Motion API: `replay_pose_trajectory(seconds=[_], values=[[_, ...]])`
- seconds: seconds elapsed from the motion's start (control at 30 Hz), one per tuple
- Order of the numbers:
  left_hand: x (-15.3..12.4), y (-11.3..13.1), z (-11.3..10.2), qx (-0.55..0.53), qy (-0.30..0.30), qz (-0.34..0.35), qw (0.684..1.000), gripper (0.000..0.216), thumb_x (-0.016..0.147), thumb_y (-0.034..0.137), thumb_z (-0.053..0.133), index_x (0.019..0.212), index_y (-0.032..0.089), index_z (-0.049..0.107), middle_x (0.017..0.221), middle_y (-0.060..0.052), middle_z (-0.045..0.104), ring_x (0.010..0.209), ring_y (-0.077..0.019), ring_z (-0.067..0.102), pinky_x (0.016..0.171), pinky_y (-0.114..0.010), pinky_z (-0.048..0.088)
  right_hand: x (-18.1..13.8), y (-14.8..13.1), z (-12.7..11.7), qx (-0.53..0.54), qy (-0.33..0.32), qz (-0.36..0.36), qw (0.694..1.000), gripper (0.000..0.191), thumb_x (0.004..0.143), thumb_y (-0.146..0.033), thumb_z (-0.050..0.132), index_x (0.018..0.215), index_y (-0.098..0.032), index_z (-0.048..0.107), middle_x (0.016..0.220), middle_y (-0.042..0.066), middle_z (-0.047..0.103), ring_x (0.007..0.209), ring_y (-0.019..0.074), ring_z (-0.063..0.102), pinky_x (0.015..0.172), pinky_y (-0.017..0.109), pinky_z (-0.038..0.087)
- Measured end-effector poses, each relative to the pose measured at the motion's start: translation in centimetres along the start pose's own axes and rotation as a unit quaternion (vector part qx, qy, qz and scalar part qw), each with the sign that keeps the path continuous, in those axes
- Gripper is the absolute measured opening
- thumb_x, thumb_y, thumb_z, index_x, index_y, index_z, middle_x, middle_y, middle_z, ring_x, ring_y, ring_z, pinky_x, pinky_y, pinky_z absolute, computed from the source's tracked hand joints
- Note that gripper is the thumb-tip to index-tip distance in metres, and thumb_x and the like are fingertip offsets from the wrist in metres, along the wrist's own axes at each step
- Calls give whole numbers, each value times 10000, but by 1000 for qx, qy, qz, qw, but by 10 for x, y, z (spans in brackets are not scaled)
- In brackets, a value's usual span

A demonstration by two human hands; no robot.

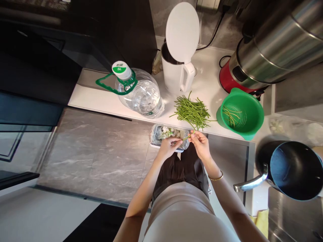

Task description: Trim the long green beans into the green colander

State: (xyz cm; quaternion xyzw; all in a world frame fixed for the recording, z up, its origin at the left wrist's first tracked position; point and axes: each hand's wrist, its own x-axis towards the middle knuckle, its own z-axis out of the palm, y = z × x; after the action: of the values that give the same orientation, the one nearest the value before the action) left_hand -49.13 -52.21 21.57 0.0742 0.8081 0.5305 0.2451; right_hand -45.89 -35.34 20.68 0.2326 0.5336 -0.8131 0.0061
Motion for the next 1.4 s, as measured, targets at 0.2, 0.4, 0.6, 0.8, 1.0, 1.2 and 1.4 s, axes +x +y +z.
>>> replay_pose_trajectory(seconds=[0.2,0.4,0.6,0.8,1.0,1.2,1.4], values=[[-4,7,-4,67,2,92,993,215,847,347,568,846,202,727,850,-35,730,804,-178,644,769,-290,476,1,-2,-1,16,2,17,1000,223,725,-324,718,923,-226,687,783,-4,687,616,89,593,638,245,502],[-8,21,0,103,-46,223,968,186,870,293,543,901,241,719,913,-28,727,890,-185,613,888,-346,438,3,-7,-6,29,-83,148,985,279,670,-329,762,912,-197,726,739,14,697,591,86,576,582,228,489],[-5,20,-1,139,-42,197,970,191,874,317,533,884,259,715,898,-24,718,870,-185,619,880,-357,442,0,-12,-4,48,-97,180,978,250,642,-282,781,873,-197,737,740,10,704,546,70,551,527,205,471],[-5,7,-13,217,83,146,962,162,856,309,560,867,252,711,875,-31,715,881,-205,606,859,-374,421,0,-6,-5,1,-152,199,968,278,668,-291,763,918,-174,731,793,35,708,595,75,573,533,195,449],[-3,-4,-23,273,169,114,940,182,871,284,528,914,242,701,918,-40,717,910,-220,602,844,-373,401,-1,-2,-5,9,-203,239,949,268,661,-297,770,899,-181,729,951,82,714,611,86,570,513,213,421],[4,-17,-43,294,241,76,922,203,873,273,512,926,231,704,917,-61,717,871,-217,619,822,-348,414,-2,-3,-18,1,-276,258,926,288,717,-278,732,973,-148,710,809,52,699,543,60,510,492,199,390],[13,-46,-30,293,113,30,949,186,839,300,564,904,233,724,867,-62,723,824,-189,638,813,-300,451,1,2,-21,94,-152,247,952,177,700,-276,747,857,-209,703,760,-1,669,634,81,576,559,193,455]])
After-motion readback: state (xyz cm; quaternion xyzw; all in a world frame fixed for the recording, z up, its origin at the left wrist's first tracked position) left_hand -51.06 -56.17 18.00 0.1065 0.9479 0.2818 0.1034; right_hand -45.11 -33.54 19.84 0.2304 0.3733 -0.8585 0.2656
